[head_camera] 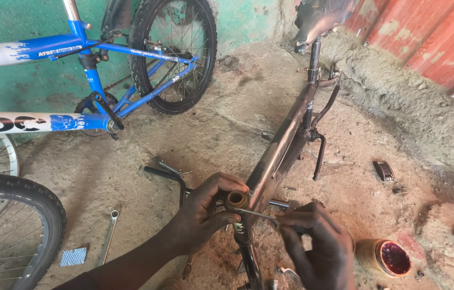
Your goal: Repairing a bicycle headset by loosening components with an adjustable wrench, adjusting bearings with a pick, and tapping parts with a hammer.
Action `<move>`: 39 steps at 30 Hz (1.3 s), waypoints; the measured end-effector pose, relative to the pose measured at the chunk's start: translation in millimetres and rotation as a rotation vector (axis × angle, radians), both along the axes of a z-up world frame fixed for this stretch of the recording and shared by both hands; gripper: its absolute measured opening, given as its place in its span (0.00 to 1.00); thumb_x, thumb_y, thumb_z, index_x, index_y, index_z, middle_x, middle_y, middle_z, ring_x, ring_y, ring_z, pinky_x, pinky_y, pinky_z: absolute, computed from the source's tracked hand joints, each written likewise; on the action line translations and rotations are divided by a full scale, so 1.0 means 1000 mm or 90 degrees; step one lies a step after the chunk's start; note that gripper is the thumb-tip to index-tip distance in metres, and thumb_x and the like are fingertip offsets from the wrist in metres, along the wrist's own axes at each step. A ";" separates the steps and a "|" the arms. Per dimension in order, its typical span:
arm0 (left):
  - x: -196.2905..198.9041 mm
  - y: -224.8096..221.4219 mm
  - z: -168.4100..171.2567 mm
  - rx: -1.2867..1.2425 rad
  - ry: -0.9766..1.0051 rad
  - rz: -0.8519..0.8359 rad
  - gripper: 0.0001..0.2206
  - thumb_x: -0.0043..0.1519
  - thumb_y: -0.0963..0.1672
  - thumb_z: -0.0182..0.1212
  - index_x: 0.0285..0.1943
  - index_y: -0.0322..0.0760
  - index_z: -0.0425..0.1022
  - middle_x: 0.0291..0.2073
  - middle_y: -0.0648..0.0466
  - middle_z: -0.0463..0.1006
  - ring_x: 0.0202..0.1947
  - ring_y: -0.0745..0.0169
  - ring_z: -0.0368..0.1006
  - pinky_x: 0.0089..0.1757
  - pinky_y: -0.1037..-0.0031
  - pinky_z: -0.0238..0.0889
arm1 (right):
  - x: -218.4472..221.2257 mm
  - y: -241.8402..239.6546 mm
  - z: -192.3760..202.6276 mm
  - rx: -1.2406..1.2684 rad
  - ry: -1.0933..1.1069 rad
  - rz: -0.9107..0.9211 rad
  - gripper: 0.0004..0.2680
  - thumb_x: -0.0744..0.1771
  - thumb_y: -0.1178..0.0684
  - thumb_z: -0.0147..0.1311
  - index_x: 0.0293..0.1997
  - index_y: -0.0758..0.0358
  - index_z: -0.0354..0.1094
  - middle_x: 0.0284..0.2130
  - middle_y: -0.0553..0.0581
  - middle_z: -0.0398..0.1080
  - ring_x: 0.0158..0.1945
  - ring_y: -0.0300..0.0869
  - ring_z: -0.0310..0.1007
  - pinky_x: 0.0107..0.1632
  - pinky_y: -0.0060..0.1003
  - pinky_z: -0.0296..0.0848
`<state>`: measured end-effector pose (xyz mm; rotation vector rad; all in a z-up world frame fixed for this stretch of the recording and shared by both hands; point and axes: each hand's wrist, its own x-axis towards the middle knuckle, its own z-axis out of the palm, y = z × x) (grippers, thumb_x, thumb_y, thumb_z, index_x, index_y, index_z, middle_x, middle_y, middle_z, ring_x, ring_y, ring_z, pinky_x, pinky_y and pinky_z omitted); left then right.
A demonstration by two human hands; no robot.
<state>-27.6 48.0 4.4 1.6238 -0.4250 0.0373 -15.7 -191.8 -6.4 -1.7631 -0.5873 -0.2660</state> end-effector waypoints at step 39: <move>0.013 0.003 0.052 0.642 -0.102 -0.047 0.10 0.67 0.46 0.54 0.53 0.40 0.64 0.48 0.55 0.71 0.26 0.64 0.74 0.31 0.66 0.71 | -0.038 0.009 -0.149 -0.042 0.415 0.227 0.25 0.69 0.36 0.28 0.56 0.66 0.69 0.41 0.65 0.81 0.43 0.49 0.85 0.47 0.49 0.86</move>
